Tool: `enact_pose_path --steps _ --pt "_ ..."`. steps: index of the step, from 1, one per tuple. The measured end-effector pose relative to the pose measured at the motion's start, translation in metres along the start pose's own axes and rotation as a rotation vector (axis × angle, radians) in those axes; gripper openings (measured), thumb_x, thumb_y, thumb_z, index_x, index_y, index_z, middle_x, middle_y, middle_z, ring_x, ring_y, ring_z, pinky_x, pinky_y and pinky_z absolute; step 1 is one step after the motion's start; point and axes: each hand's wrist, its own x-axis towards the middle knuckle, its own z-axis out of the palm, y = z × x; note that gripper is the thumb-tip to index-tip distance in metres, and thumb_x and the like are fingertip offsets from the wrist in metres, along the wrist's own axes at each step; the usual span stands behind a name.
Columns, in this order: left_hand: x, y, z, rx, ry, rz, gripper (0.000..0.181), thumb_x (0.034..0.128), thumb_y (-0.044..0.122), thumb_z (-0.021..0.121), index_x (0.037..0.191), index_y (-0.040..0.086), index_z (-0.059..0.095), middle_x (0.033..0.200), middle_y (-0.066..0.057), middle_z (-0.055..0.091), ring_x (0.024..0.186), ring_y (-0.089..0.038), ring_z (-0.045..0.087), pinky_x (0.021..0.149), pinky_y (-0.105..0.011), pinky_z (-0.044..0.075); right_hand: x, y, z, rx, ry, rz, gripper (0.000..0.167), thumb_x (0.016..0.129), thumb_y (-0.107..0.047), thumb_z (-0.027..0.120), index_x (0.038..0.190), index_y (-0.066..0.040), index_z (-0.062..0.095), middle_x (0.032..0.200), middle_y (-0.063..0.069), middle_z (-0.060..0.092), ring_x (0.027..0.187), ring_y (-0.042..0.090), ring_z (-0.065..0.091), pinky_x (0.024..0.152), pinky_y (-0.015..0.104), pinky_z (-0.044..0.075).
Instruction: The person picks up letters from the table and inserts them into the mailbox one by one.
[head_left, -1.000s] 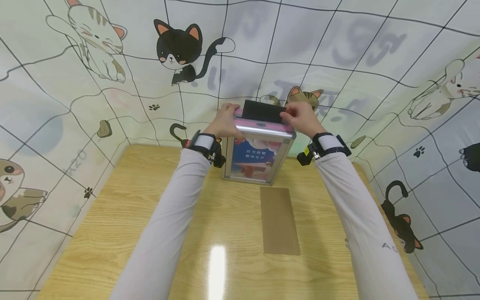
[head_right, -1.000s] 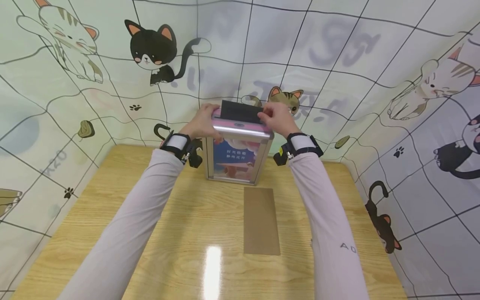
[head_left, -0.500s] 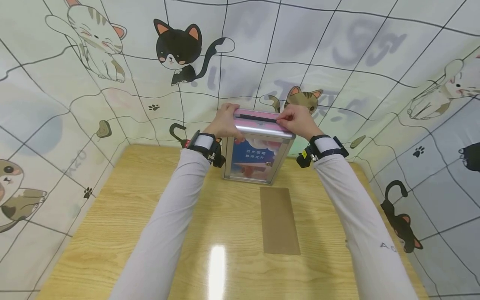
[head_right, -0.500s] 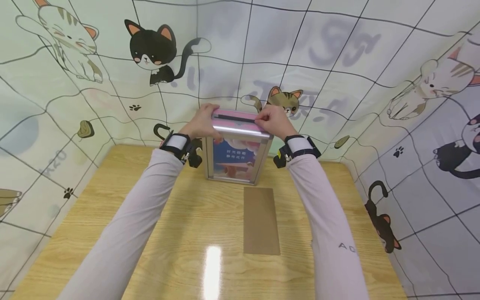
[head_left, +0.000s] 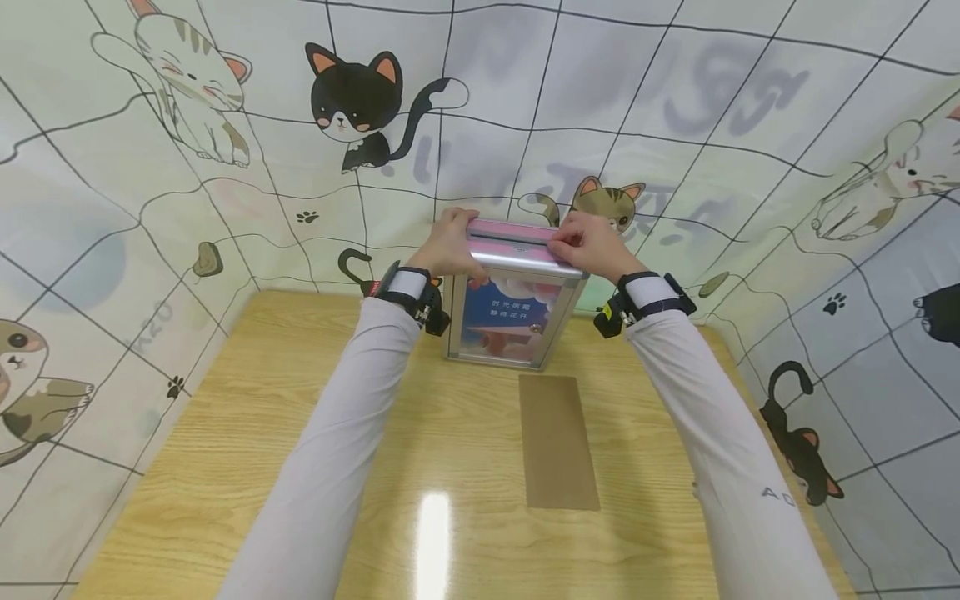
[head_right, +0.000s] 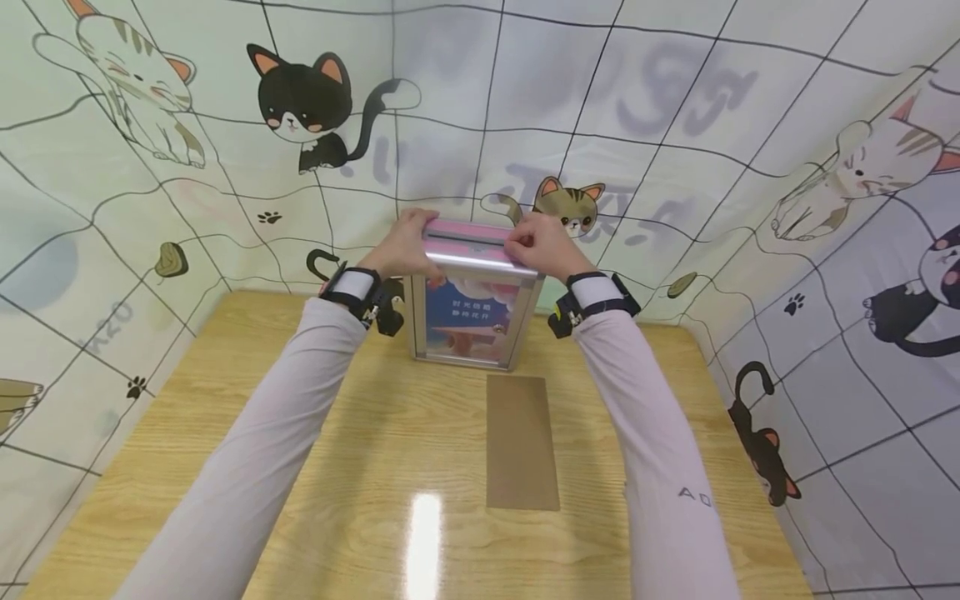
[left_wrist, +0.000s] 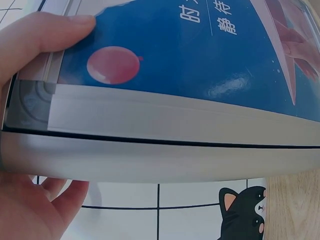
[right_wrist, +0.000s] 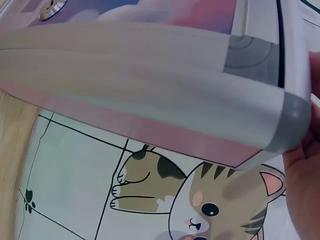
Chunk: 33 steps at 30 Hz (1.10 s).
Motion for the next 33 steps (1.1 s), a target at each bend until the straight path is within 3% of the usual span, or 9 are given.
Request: enact_pose_path --steps 3,6,10,13,15,18,24,29,33 --pt "0.000 0.000 0.000 0.003 0.000 -0.002 0.111 0.0486 0.026 0.084 0.142 0.013 0.026 0.143 -0.011 0.021 0.124 -0.026 0.030 0.098 -0.038 0.037 -0.003 0.000 0.000 0.023 0.018 0.024 0.018 0.084 -0.013 0.060 0.090 0.001 0.069 0.088 0.012 0.058 0.080 0.021 0.051 0.068 0.028 0.041" --pt "-0.001 0.001 0.000 -0.005 -0.002 -0.003 0.111 0.0486 0.026 0.084 0.142 0.013 0.026 0.143 -0.010 0.021 0.124 -0.026 0.029 0.098 -0.038 0.037 -0.013 0.008 0.000 0.111 0.102 0.102 0.025 0.086 -0.016 0.059 0.102 0.002 0.065 0.100 0.015 0.059 0.091 0.025 0.053 0.080 0.033 0.045" --pt "-0.001 0.002 -0.001 -0.015 -0.001 -0.003 0.111 0.0482 0.026 0.084 0.142 0.013 0.025 0.143 -0.010 0.021 0.123 -0.026 0.030 0.097 -0.038 0.038 -0.038 0.034 0.003 0.192 0.203 0.220 0.045 0.091 -0.026 0.053 0.127 0.000 0.049 0.129 0.019 0.046 0.119 0.032 0.042 0.101 0.045 0.033" --pt "-0.001 0.001 -0.001 -0.010 0.001 0.001 0.111 0.0487 0.026 0.084 0.142 0.012 0.025 0.143 -0.011 0.021 0.124 -0.026 0.030 0.098 -0.039 0.037 -0.059 0.055 0.005 0.175 0.149 0.319 0.063 0.093 -0.038 0.044 0.143 -0.006 0.023 0.148 0.019 0.018 0.136 0.033 0.015 0.108 0.053 0.015" --pt "-0.001 -0.001 0.000 -0.001 -0.002 0.001 0.111 0.0491 0.027 0.084 0.142 0.012 0.025 0.143 -0.011 0.020 0.126 -0.027 0.028 0.099 -0.039 0.036 -0.072 0.066 0.006 0.132 0.079 0.388 0.073 0.092 -0.047 0.040 0.147 -0.011 0.007 0.151 0.016 -0.001 0.138 0.033 -0.002 0.106 0.059 0.004" --pt "0.000 -0.002 0.000 0.005 -0.001 0.004 0.111 0.0493 0.027 0.084 0.142 0.012 0.025 0.143 -0.012 0.020 0.126 -0.027 0.028 0.100 -0.039 0.035 -0.091 0.077 0.012 0.050 -0.012 0.470 0.082 0.089 -0.056 0.037 0.146 -0.015 -0.007 0.150 0.015 -0.015 0.135 0.037 -0.014 0.099 0.068 -0.004" --pt "0.000 -0.004 0.000 0.006 0.013 0.012 0.110 0.0489 0.026 0.083 0.142 0.012 0.026 0.142 -0.011 0.022 0.123 -0.026 0.030 0.098 -0.038 0.037 -0.124 0.095 0.047 -0.100 -0.136 0.534 0.090 0.085 -0.060 0.040 0.145 -0.014 -0.008 0.148 0.020 -0.014 0.132 0.046 -0.011 0.093 0.074 -0.003" --pt "0.000 -0.004 0.000 0.004 0.012 0.011 0.110 0.0487 0.026 0.083 0.141 0.012 0.026 0.142 -0.011 0.022 0.122 -0.026 0.031 0.097 -0.038 0.038 -0.146 0.101 0.082 -0.111 -0.175 0.557 0.095 0.081 -0.063 0.047 0.146 -0.013 -0.002 0.149 0.023 -0.005 0.132 0.047 -0.006 0.092 0.074 -0.005" --pt "-0.001 -0.002 0.001 0.000 0.006 0.009 0.110 0.0487 0.026 0.083 0.142 0.012 0.025 0.142 -0.011 0.022 0.123 -0.025 0.030 0.098 -0.037 0.037 -0.160 0.103 0.106 -0.130 -0.197 0.564 0.099 0.077 -0.065 0.049 0.147 -0.011 0.004 0.148 0.025 0.003 0.132 0.049 -0.001 0.093 0.074 0.001"
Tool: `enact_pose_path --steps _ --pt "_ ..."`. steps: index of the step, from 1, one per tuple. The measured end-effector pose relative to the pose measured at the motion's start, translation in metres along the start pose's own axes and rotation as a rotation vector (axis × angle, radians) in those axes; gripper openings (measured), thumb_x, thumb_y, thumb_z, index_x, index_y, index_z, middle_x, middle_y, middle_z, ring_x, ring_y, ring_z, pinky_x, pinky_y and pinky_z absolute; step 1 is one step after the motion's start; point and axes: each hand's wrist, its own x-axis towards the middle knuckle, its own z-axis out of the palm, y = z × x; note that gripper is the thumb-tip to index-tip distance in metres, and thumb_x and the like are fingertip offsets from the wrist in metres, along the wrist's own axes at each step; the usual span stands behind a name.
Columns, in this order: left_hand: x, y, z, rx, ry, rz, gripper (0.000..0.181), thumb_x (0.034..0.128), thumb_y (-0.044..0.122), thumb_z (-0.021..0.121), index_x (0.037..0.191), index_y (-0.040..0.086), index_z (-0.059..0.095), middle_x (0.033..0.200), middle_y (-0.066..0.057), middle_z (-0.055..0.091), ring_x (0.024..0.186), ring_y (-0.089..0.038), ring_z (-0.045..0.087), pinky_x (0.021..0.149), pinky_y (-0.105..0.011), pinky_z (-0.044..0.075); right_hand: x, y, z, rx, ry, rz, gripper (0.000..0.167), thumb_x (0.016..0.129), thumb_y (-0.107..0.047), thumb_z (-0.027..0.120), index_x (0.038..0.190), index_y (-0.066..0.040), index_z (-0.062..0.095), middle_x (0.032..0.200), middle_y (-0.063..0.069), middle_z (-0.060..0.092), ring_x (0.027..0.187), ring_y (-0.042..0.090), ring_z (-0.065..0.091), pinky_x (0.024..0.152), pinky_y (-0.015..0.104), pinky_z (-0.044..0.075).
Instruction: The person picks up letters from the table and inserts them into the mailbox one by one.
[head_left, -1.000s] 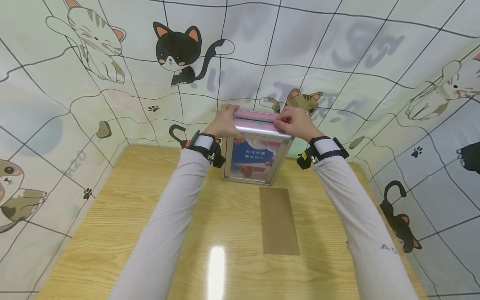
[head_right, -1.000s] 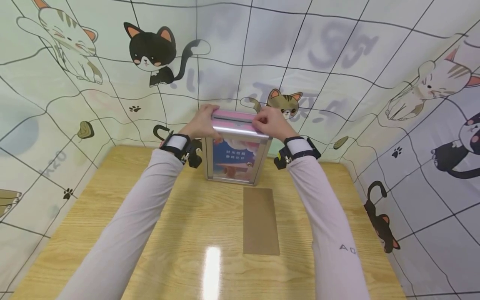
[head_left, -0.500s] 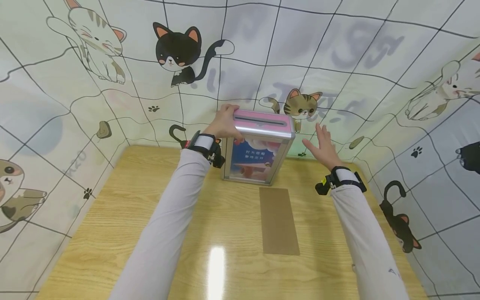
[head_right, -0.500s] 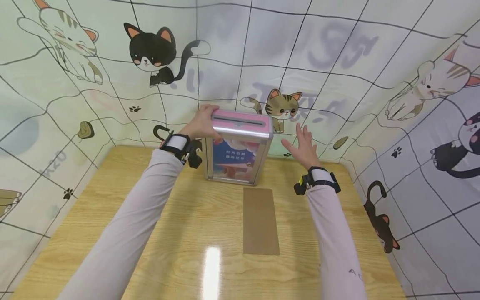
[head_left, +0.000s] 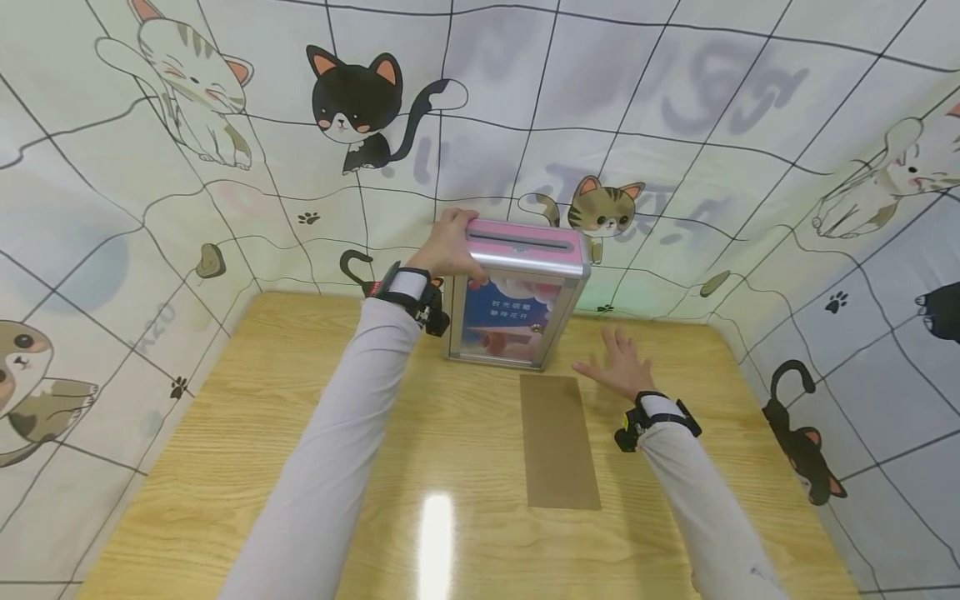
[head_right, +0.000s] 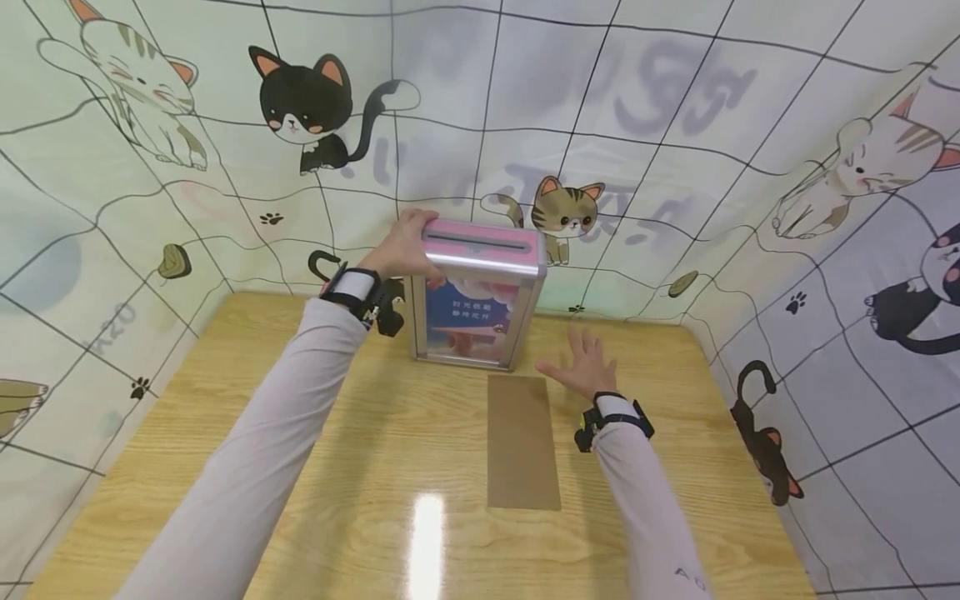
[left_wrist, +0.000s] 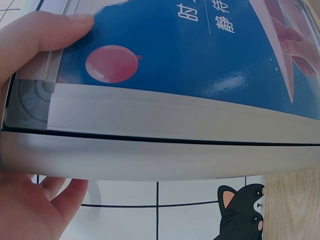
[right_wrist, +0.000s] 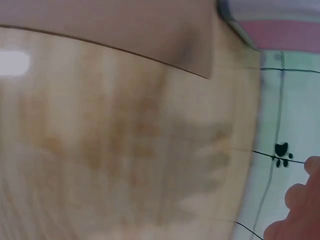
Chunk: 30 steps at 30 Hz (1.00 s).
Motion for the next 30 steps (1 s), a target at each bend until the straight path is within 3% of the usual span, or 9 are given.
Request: enact_pose_path --steps 8,19,25,30 --pt "-0.001 0.000 0.000 -0.008 0.004 0.010 0.111 0.0480 0.026 0.084 0.142 0.011 0.026 0.142 -0.012 0.022 0.123 -0.026 0.030 0.099 -0.038 0.036 -0.024 -0.004 0.039 -0.075 -0.013 0.022 0.104 0.071 -0.068 0.054 0.145 -0.006 0.014 0.145 0.031 0.011 0.126 0.059 0.002 0.091 0.076 -0.002" --pt "-0.001 0.001 -0.001 -0.011 0.011 0.020 0.110 0.0479 0.025 0.084 0.141 0.011 0.026 0.142 -0.012 0.022 0.122 -0.027 0.032 0.097 -0.040 0.037 -0.042 -0.012 0.072 -0.097 -0.009 0.067 0.113 0.061 -0.075 0.057 0.139 0.002 0.028 0.143 0.028 0.022 0.128 0.055 0.010 0.093 0.074 0.002" --pt "0.000 0.000 0.000 -0.004 0.012 0.016 0.111 0.0475 0.027 0.084 0.141 0.011 0.026 0.142 -0.012 0.022 0.122 -0.027 0.031 0.098 -0.039 0.037 -0.044 -0.010 0.076 -0.091 -0.004 0.068 0.115 0.056 -0.074 0.063 0.135 0.004 0.033 0.141 0.029 0.025 0.128 0.048 0.020 0.093 0.074 0.007" --pt "0.000 0.000 0.000 0.004 0.010 0.010 0.111 0.0485 0.027 0.084 0.141 0.012 0.026 0.142 -0.012 0.022 0.124 -0.027 0.030 0.098 -0.039 0.036 -0.045 -0.008 0.072 -0.058 0.016 0.055 0.105 0.055 -0.065 0.071 0.128 0.005 0.043 0.129 0.027 0.040 0.117 0.042 0.039 0.094 0.072 0.015"
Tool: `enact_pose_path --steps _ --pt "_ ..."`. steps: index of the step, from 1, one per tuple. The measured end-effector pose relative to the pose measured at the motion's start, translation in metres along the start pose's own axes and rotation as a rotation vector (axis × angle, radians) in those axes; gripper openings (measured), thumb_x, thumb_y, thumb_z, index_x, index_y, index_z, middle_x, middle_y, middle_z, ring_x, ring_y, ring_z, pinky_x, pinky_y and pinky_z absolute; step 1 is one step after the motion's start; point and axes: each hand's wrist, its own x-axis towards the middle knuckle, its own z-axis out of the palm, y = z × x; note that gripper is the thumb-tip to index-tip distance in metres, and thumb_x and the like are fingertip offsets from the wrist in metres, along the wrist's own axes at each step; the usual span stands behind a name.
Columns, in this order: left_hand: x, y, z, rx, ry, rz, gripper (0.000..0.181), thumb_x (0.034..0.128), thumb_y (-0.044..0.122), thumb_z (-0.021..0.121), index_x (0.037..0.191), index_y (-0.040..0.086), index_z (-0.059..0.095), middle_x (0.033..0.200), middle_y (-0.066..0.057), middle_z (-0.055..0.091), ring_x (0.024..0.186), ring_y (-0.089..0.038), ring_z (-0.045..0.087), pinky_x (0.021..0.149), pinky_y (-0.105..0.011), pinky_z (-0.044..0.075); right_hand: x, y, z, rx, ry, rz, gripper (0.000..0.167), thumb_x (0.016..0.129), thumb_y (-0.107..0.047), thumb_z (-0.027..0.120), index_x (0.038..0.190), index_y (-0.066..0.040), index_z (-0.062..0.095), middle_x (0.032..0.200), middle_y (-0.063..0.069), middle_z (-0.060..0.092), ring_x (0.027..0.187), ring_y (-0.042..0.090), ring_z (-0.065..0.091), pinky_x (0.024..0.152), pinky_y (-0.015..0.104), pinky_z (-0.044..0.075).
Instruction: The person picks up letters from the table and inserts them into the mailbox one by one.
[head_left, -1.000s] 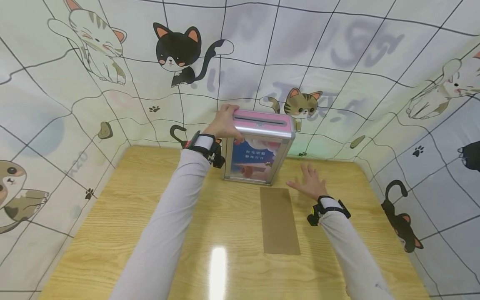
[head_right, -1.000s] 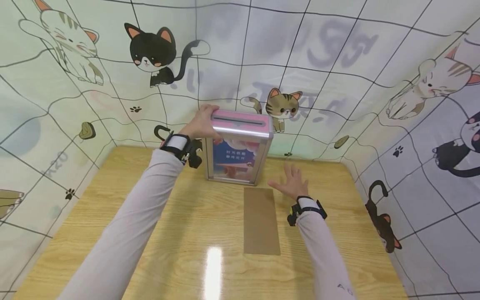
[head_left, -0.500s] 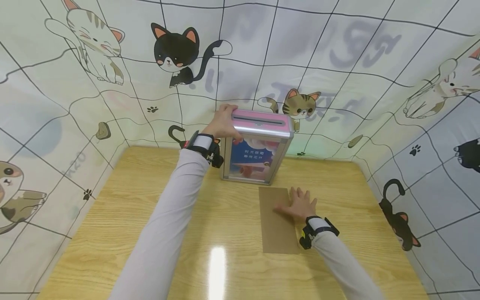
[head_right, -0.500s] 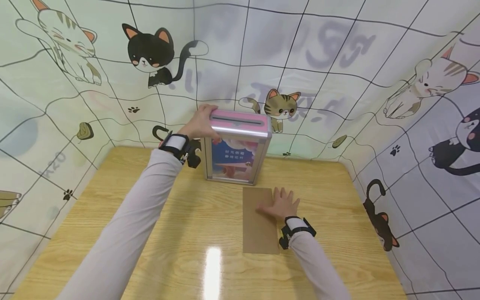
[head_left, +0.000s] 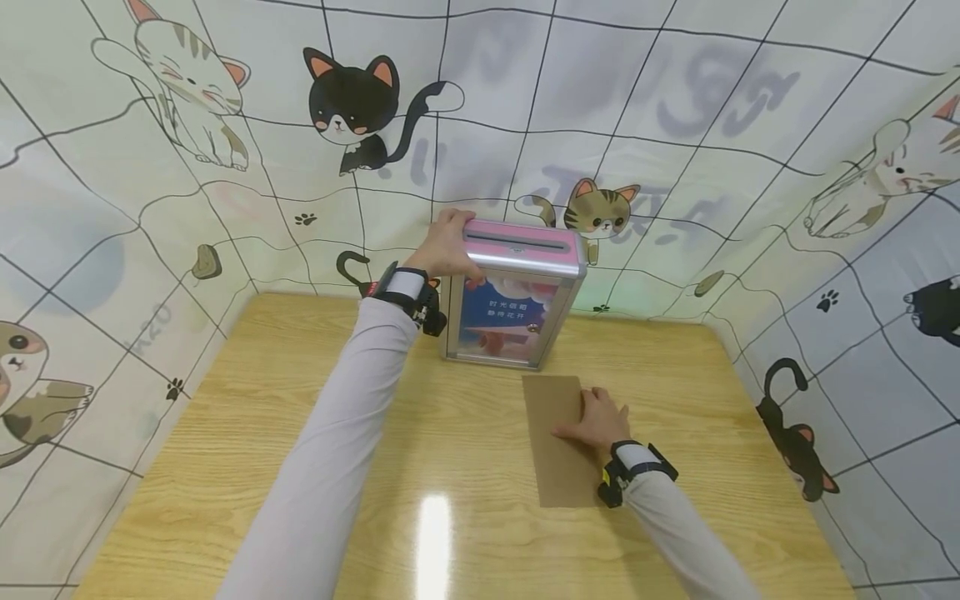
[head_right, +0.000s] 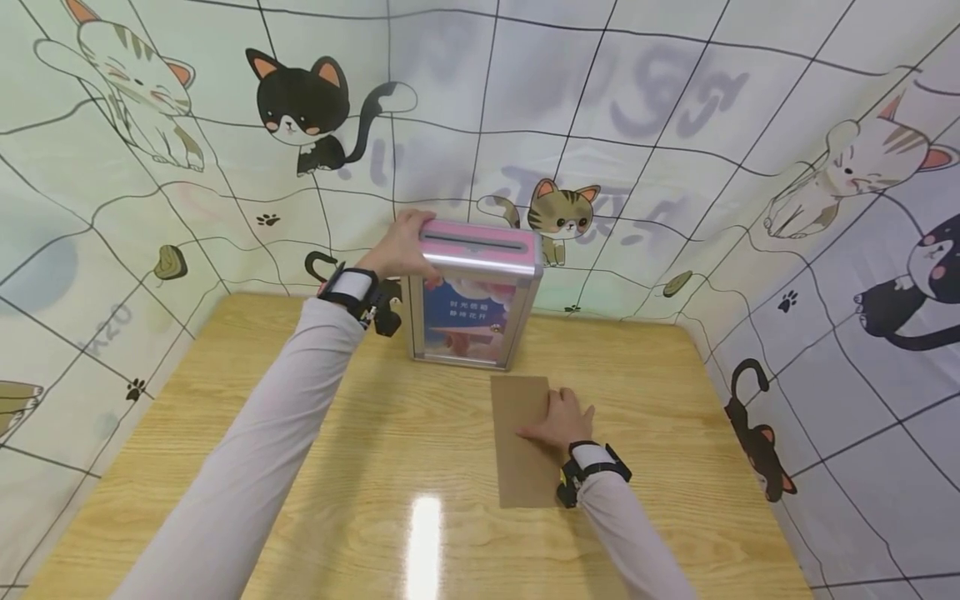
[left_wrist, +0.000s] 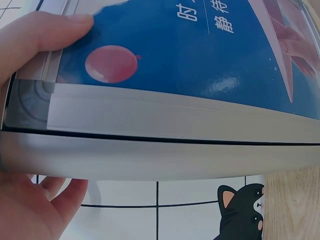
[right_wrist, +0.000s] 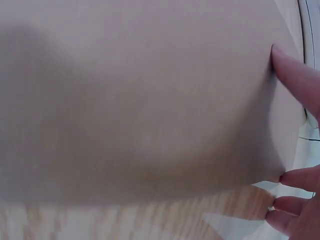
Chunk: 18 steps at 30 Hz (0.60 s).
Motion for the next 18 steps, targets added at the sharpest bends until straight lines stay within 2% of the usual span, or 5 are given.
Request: enact_pose_path --steps 4,6,9,12,18 --pt "0.000 0.000 -0.001 0.005 -0.001 -0.001 0.111 0.0486 0.027 0.084 0.142 0.012 0.026 0.143 -0.012 0.021 0.124 -0.027 0.029 0.099 -0.040 0.036 0.003 0.004 0.000 -0.001 0.017 -0.013 0.097 0.053 -0.060 0.076 0.119 0.007 0.051 0.110 0.021 0.049 0.097 0.035 0.048 0.086 0.055 0.038" --pt "0.000 0.000 -0.001 0.007 0.002 0.001 0.111 0.0482 0.027 0.084 0.141 0.012 0.026 0.142 -0.012 0.022 0.123 -0.027 0.030 0.098 -0.040 0.037 0.004 0.005 0.000 0.014 0.014 -0.012 0.093 0.053 -0.056 0.078 0.115 0.009 0.053 0.100 0.019 0.049 0.089 0.031 0.047 0.077 0.046 0.043" --pt "0.000 0.000 0.000 0.006 0.004 0.006 0.111 0.0478 0.027 0.084 0.141 0.012 0.026 0.141 -0.011 0.023 0.122 -0.026 0.031 0.097 -0.039 0.037 0.005 0.002 -0.001 0.055 0.005 0.002 0.087 0.053 -0.047 0.082 0.111 0.011 0.054 0.093 0.017 0.047 0.086 0.030 0.044 0.073 0.041 0.043" --pt "0.001 -0.001 0.000 0.003 0.005 0.008 0.111 0.0474 0.027 0.084 0.141 0.012 0.027 0.141 -0.011 0.023 0.122 -0.026 0.031 0.097 -0.039 0.037 0.006 -0.003 -0.003 0.066 -0.011 0.023 0.082 0.055 -0.038 0.084 0.110 0.014 0.053 0.093 0.020 0.048 0.089 0.033 0.043 0.076 0.043 0.042" --pt "0.000 -0.003 0.001 -0.008 0.001 0.006 0.110 0.0490 0.028 0.084 0.142 0.013 0.026 0.142 -0.011 0.022 0.123 -0.026 0.030 0.098 -0.040 0.036 0.006 -0.007 -0.007 0.075 -0.051 0.086 0.080 0.057 -0.034 0.084 0.112 0.014 0.051 0.097 0.023 0.051 0.094 0.036 0.044 0.081 0.047 0.041"
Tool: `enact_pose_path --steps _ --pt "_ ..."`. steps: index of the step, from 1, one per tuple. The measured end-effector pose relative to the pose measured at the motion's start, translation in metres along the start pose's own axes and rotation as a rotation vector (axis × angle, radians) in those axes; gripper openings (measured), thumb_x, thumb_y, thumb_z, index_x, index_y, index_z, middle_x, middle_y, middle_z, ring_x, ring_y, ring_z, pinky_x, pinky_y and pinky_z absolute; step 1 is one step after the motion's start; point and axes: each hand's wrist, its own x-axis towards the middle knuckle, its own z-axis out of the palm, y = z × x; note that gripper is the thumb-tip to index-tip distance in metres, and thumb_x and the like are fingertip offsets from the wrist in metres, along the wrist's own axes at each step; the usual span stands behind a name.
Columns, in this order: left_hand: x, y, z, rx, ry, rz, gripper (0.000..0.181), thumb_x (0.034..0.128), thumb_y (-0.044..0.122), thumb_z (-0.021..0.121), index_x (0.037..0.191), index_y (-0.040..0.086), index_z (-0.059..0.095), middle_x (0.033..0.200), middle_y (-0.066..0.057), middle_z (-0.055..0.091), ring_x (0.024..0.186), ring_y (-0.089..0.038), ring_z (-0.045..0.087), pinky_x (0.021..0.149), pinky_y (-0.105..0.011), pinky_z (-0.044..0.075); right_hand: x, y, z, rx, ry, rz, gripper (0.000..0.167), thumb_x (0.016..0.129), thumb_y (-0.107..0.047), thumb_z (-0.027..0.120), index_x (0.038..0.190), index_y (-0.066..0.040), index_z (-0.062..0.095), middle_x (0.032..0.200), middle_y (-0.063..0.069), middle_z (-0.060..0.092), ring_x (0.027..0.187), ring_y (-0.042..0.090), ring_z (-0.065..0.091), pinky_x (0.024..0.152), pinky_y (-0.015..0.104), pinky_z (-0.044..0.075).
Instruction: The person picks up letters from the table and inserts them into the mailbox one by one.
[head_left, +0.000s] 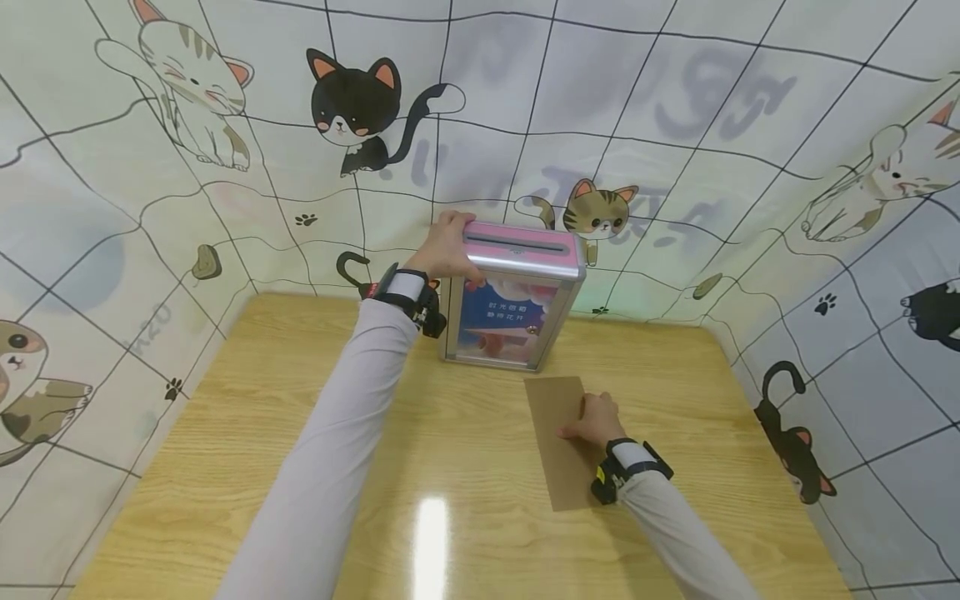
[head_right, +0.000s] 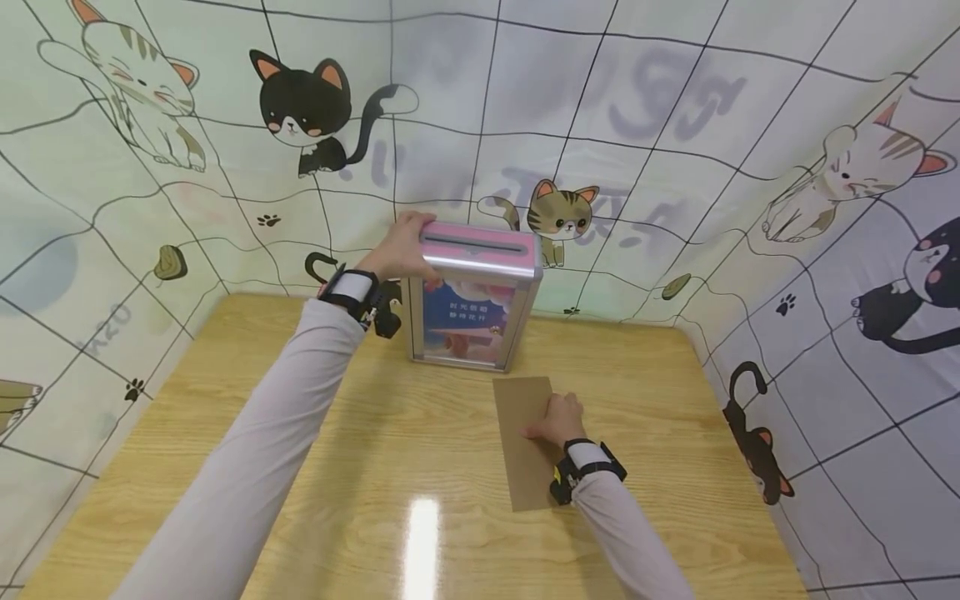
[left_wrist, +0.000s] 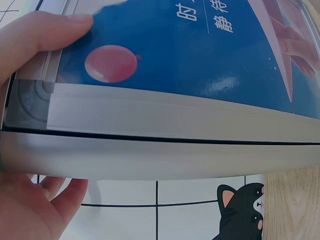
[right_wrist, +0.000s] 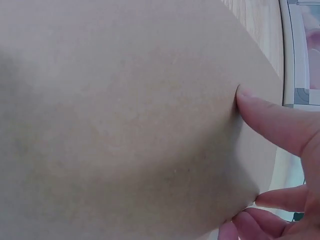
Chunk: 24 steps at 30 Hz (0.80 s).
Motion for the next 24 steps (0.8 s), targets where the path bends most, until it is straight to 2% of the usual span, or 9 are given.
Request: enact_pose_path --steps 8,14,19,24 --pt "0.001 0.000 -0.001 0.000 -0.002 -0.003 0.111 0.0490 0.028 0.084 0.142 0.013 0.025 0.143 -0.012 0.021 0.124 -0.027 0.029 0.098 -0.040 0.036 0.001 -0.001 -0.002 0.084 -0.033 0.074 0.089 0.057 -0.032 0.084 0.122 0.013 0.041 0.111 0.030 0.041 0.100 0.043 0.043 0.084 0.053 0.042" --pt "0.002 0.000 0.000 -0.014 -0.001 -0.005 0.111 0.0483 0.028 0.084 0.142 0.013 0.026 0.143 -0.011 0.021 0.122 -0.027 0.030 0.097 -0.040 0.038 0.005 0.001 -0.004 0.146 -0.052 0.117 0.089 0.056 -0.031 0.085 0.119 0.013 0.040 0.109 0.031 0.045 0.100 0.043 0.045 0.084 0.051 0.042" --pt "0.003 0.000 0.000 -0.004 -0.006 -0.011 0.111 0.0491 0.028 0.084 0.142 0.013 0.025 0.143 -0.011 0.020 0.124 -0.027 0.029 0.098 -0.040 0.037 0.012 0.012 -0.008 0.274 -0.051 0.113 0.071 0.065 -0.022 0.079 0.114 0.015 0.044 0.104 0.030 0.053 0.091 0.036 0.054 0.076 0.043 0.048" --pt "0.004 0.001 0.000 0.003 -0.012 -0.020 0.111 0.0497 0.028 0.083 0.142 0.014 0.024 0.144 -0.011 0.019 0.126 -0.027 0.028 0.098 -0.040 0.036 0.017 0.019 -0.018 0.375 -0.028 0.144 0.045 0.077 -0.008 0.057 0.112 0.018 0.048 0.106 0.030 0.054 0.089 0.033 0.053 0.071 0.036 0.047"
